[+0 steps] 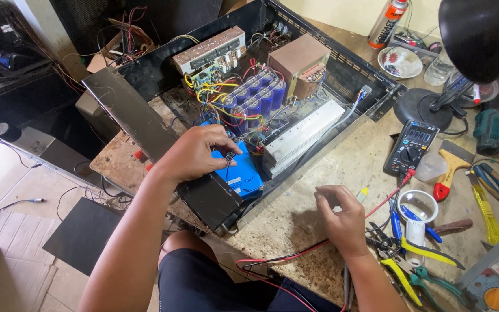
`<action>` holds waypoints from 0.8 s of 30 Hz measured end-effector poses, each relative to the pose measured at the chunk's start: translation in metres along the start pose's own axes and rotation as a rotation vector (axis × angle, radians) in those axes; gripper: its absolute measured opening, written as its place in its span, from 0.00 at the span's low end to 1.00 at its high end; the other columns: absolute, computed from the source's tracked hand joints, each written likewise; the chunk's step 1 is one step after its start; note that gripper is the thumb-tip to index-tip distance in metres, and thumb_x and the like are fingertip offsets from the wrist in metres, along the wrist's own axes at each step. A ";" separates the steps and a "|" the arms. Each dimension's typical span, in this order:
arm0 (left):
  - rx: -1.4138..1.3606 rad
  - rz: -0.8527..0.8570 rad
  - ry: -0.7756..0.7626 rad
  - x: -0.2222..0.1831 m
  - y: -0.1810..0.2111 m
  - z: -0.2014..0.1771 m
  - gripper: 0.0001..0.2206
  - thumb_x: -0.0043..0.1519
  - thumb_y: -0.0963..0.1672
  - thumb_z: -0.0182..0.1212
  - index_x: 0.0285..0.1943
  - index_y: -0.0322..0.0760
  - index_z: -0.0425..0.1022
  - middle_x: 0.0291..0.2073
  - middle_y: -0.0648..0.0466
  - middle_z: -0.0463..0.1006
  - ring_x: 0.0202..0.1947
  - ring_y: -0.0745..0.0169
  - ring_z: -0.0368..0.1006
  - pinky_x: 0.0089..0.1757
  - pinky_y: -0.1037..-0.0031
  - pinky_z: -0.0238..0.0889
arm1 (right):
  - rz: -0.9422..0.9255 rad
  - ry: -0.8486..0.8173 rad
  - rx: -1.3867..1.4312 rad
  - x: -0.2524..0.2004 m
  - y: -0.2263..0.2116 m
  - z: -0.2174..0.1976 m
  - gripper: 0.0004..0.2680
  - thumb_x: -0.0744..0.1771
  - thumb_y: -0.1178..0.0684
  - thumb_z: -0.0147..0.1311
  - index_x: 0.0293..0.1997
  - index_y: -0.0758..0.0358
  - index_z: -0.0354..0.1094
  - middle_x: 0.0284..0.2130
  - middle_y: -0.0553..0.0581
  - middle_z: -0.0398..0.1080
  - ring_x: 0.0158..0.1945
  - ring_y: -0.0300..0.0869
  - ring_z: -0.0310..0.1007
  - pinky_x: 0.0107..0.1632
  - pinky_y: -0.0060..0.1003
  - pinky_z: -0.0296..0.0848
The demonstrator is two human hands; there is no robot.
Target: The person is diagnosing and repairing an electronic amplifier by testing circuits with a multimeter and soldering components on the circuit board.
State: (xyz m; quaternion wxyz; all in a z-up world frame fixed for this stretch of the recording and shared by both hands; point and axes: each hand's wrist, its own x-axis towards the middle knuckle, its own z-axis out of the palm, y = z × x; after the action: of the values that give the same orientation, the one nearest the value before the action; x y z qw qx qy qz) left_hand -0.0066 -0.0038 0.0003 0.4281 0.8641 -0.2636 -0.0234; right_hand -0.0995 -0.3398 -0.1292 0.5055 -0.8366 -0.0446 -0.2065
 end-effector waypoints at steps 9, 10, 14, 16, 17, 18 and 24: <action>0.015 -0.028 -0.008 0.002 0.006 0.000 0.10 0.50 0.39 0.74 0.41 0.38 0.86 0.30 0.53 0.81 0.34 0.56 0.79 0.36 0.66 0.68 | 0.022 -0.038 0.003 0.000 0.004 0.002 0.04 0.66 0.58 0.62 0.41 0.61 0.80 0.28 0.61 0.78 0.29 0.50 0.80 0.35 0.43 0.77; 0.013 -0.024 -0.006 0.002 0.009 -0.001 0.10 0.50 0.39 0.74 0.41 0.38 0.86 0.30 0.53 0.81 0.34 0.56 0.79 0.36 0.66 0.68 | 0.019 -0.036 0.000 0.000 0.005 0.002 0.04 0.66 0.58 0.62 0.41 0.61 0.80 0.28 0.61 0.78 0.29 0.50 0.80 0.35 0.43 0.77; 0.062 -0.096 -0.036 0.002 0.007 0.001 0.10 0.51 0.40 0.74 0.42 0.43 0.87 0.33 0.55 0.80 0.36 0.59 0.76 0.40 0.68 0.67 | 0.025 -0.100 -0.045 0.002 -0.001 -0.002 0.04 0.66 0.56 0.60 0.42 0.60 0.79 0.32 0.57 0.79 0.32 0.44 0.79 0.36 0.35 0.79; 0.087 -0.143 -0.052 0.003 0.006 0.002 0.10 0.53 0.42 0.74 0.42 0.48 0.88 0.34 0.59 0.78 0.38 0.65 0.72 0.41 0.71 0.64 | 0.054 -0.170 -0.079 0.004 -0.005 -0.005 0.05 0.67 0.55 0.57 0.43 0.61 0.77 0.35 0.55 0.79 0.36 0.39 0.79 0.38 0.29 0.81; 0.092 -0.160 -0.064 0.003 0.006 0.001 0.10 0.53 0.42 0.74 0.42 0.49 0.87 0.35 0.60 0.78 0.39 0.65 0.73 0.41 0.71 0.64 | 0.071 -0.182 -0.084 0.004 -0.006 -0.004 0.05 0.67 0.54 0.57 0.42 0.60 0.78 0.35 0.54 0.80 0.36 0.39 0.79 0.39 0.29 0.81; 0.097 -0.178 -0.076 0.004 0.007 0.001 0.09 0.53 0.43 0.75 0.43 0.50 0.87 0.36 0.60 0.79 0.40 0.65 0.74 0.41 0.70 0.65 | 0.088 -0.193 -0.090 0.004 -0.006 -0.004 0.05 0.66 0.53 0.58 0.42 0.60 0.78 0.34 0.53 0.80 0.36 0.39 0.79 0.39 0.29 0.81; 0.075 -0.229 -0.081 0.004 0.009 -0.001 0.09 0.54 0.43 0.73 0.42 0.50 0.87 0.37 0.60 0.80 0.43 0.65 0.76 0.44 0.70 0.66 | 0.174 -0.341 -0.094 0.004 -0.005 -0.001 0.07 0.67 0.52 0.57 0.44 0.59 0.78 0.35 0.53 0.81 0.34 0.37 0.86 0.39 0.27 0.88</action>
State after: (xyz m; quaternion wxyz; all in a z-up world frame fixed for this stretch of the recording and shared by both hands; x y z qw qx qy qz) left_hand -0.0064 -0.0097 0.0079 0.3791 0.9022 -0.1810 -0.0974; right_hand -0.0974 -0.3390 -0.1228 0.4668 -0.8829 -0.0475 -0.0190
